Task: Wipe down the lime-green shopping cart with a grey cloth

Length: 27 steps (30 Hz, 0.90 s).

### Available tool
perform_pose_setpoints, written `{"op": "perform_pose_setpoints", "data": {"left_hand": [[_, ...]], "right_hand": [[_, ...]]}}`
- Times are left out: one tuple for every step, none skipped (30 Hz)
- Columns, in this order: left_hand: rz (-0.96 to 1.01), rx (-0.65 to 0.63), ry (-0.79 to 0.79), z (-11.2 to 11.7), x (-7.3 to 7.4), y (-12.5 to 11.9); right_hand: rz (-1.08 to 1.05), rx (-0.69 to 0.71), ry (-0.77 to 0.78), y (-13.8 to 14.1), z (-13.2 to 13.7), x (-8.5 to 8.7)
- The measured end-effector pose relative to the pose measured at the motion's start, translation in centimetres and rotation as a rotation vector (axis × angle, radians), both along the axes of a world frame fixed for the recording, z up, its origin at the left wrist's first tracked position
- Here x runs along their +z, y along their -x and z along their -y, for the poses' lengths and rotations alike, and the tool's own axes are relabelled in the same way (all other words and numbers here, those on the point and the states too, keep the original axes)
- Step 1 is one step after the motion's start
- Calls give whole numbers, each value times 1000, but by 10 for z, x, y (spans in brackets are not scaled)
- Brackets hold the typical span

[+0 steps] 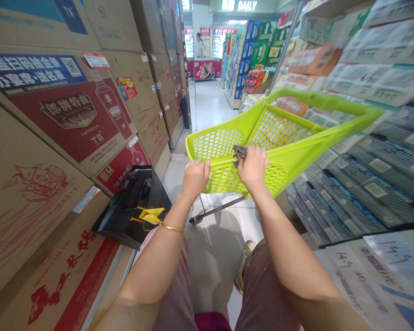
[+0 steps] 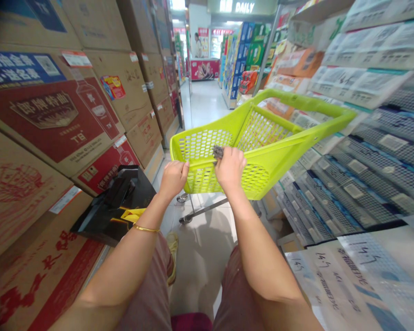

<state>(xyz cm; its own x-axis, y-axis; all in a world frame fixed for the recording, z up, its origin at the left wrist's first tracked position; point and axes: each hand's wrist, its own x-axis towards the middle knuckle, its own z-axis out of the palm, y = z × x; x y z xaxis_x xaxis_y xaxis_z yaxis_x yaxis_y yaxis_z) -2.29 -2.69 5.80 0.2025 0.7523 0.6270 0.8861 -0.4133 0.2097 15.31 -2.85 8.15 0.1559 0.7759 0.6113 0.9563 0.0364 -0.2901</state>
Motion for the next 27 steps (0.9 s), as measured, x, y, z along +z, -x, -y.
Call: {"op": "perform_pose_setpoints", "data": {"left_hand": [[3,3,2,0,0,0],[8,7,2,0,0,-1],[16,9,1,0,-1,-2],[25,12,0,0,-1,-2],[37,16,-1,0,-1,-3],[49,20,-2,0,-1,-4],[59,24,-2,0,-1,-4],[67,27,0,0,-1,-5],[72,30,1,0,-1,-5],[72,31,2,0,-1,-5],[70,31,4,0,-1,-5],[67,31,6,0,-1,-5],[65,31,9,0,-1,-5],[64,31,14,0,-1,-5],[64,30,22,0,-1,-4],[64,28,31,0,0,-4],[64,23,41,-1,0,-3],[61,17,51,-1,0,-2],[57,9,57,-1,0,-1],[53,1,56,-1,1,0],[48,-8,48,-1,1,2],[45,-19,34,-2,1,3],[47,-28,16,-2,1,5],[56,-35,-1,-3,1,7],[72,-37,-15,-4,2,9],[92,-35,-20,-6,2,11],[112,-30,-16,-7,2,13]], "right_hand": [[-4,-15,-3,-4,-1,0],[-6,-26,-6,-6,-1,0],[-4,-31,-11,-7,-1,-1],[-1,-31,-16,-5,-1,-2],[3,-26,-22,-2,-1,-2],[7,-14,-27,3,0,-3],[11,4,-30,9,1,-4],[16,27,-29,15,2,-6],[22,55,-27,23,4,-7],[31,85,-23,30,5,-8],[41,117,-18,38,7,-9],[53,150,-13,45,9,-9],[64,179,-9,51,11,-10],[70,202,-8,56,12,-10],[73,218,-6,60,14,-11],[73,228,-5,62,15,-10],[73,237,-2,63,15,-10],[74,246,4,62,16,-9],[78,257,12,61,16,-8],[85,271,24,60,16,-7],[93,283,37,58,16,-6],[99,291,49,57,16,-5],[105,297,60,55,16,-4],[110,302,69,54,16,-3],[115,308,76,52,15,-1],[120,315,81,50,15,0],[123,318,85,48,14,1]]}}
